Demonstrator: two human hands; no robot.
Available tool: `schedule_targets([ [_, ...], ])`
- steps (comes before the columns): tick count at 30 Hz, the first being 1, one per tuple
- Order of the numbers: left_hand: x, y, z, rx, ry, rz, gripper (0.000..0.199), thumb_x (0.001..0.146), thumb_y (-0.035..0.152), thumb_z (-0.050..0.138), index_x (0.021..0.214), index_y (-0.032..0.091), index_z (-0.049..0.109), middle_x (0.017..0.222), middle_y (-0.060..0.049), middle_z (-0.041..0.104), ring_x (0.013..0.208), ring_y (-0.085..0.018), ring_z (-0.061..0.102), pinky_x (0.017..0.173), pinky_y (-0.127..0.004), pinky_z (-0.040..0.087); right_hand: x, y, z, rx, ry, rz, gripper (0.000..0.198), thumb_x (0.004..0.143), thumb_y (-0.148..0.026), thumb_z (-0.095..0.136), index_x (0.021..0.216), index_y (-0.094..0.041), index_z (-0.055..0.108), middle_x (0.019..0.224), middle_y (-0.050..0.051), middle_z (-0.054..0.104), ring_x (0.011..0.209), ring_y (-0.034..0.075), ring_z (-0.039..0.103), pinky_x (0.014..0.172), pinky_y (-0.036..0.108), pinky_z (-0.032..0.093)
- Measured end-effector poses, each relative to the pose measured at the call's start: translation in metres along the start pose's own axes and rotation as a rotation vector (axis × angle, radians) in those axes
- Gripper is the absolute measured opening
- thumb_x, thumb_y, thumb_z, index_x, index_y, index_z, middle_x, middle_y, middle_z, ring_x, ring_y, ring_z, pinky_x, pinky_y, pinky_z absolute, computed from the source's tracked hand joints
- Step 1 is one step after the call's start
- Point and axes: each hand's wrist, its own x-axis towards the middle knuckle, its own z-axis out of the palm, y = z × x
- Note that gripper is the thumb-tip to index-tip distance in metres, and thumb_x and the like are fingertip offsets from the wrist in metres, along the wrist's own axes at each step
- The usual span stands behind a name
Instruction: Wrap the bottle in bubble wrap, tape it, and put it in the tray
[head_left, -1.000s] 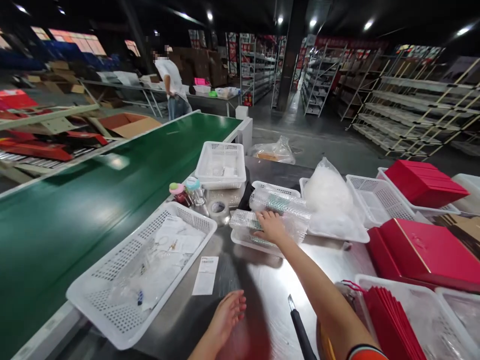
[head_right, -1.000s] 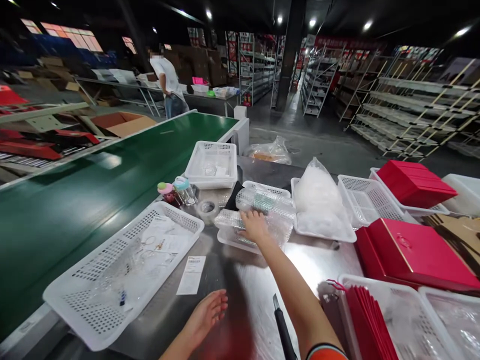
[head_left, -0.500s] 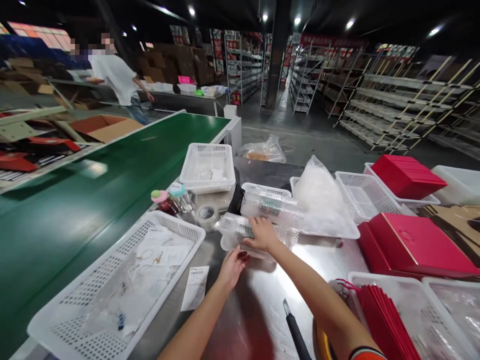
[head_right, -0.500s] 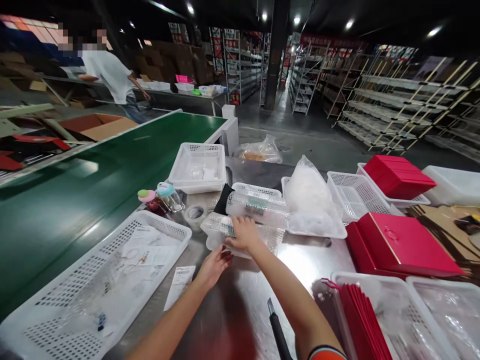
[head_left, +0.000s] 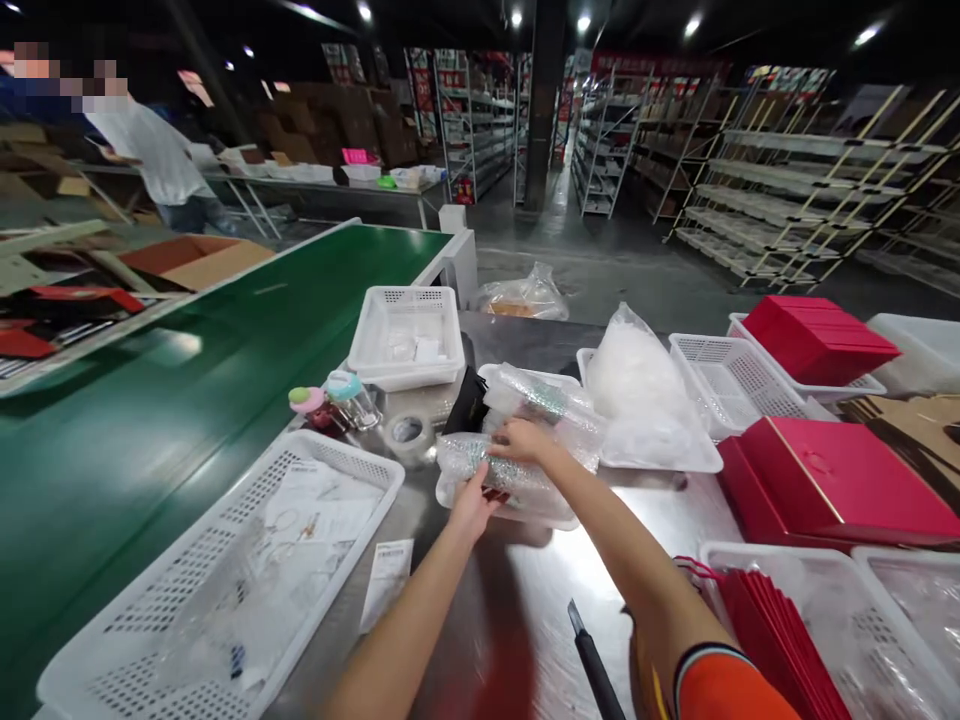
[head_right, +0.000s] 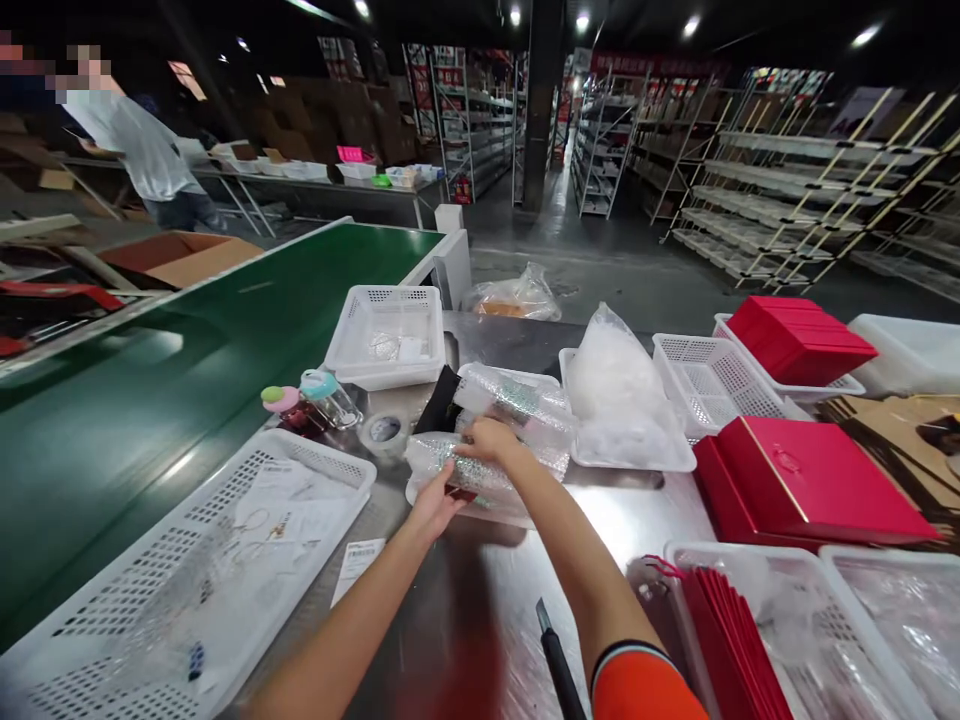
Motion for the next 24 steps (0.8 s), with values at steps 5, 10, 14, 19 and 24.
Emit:
schedule_targets([
  [5,-0.005,-0.006,-0.027,0.009,0.067,0.007,0.006,0.094,0.017,0.062,0.091,0.017,0.057,0.079,-0.002,0.066,0.07,-0.015,0.064,0.069,-0.03,0.057,-0.03,0.008,-0.005,-0.101,0.34,0.095,0.037,0.1,-0.031,0.051,0.132,-0.018,0.063,0.143,0.017,0.057,0.13,0.032,0.052,0.107,0.044,0.042],
  [10,0.001,-0.015,-0.038,0.116,0.135,0.09,0.019,0.091,0.024,0.07,0.086,0.021,0.052,0.077,0.002,0.061,0.065,-0.01,0.058,0.068,-0.026,0.055,-0.036,0.042,0.002,-0.127,0.371,0.359,0.052,0.099,-0.035,0.054,0.15,-0.029,0.048,0.154,0.015,0.046,0.139,0.038,0.039,0.111,0.056,0.034],
  [14,0.018,-0.006,-0.029,0.242,0.163,0.096,0.023,0.093,0.031,0.067,0.081,0.02,0.051,0.067,0.004,0.053,0.061,-0.011,0.055,0.064,-0.026,0.055,-0.019,0.04,0.01,-0.195,0.363,0.307,0.052,0.099,-0.033,0.051,0.151,-0.031,0.046,0.154,0.016,0.044,0.14,0.041,0.035,0.111,0.061,0.029],
  [19,0.007,-0.003,-0.04,0.328,0.123,0.035,0.025,0.092,0.036,0.068,0.084,0.018,0.053,0.063,0.004,0.051,0.056,-0.012,0.054,0.056,-0.025,0.05,-0.023,0.027,0.023,-0.228,0.387,0.279,0.054,0.1,-0.03,0.046,0.154,-0.029,0.041,0.159,0.017,0.039,0.145,0.043,0.031,0.114,0.062,0.026],
  [24,-0.011,-0.013,-0.045,0.293,0.105,0.015,0.025,0.094,0.04,0.064,0.096,0.02,0.051,0.076,0.001,0.056,0.062,-0.012,0.059,0.063,-0.027,0.052,-0.039,0.037,0.015,-0.182,0.375,0.315,0.059,0.1,-0.035,0.05,0.157,-0.026,0.036,0.165,0.017,0.031,0.151,0.038,0.026,0.119,0.06,0.025],
])
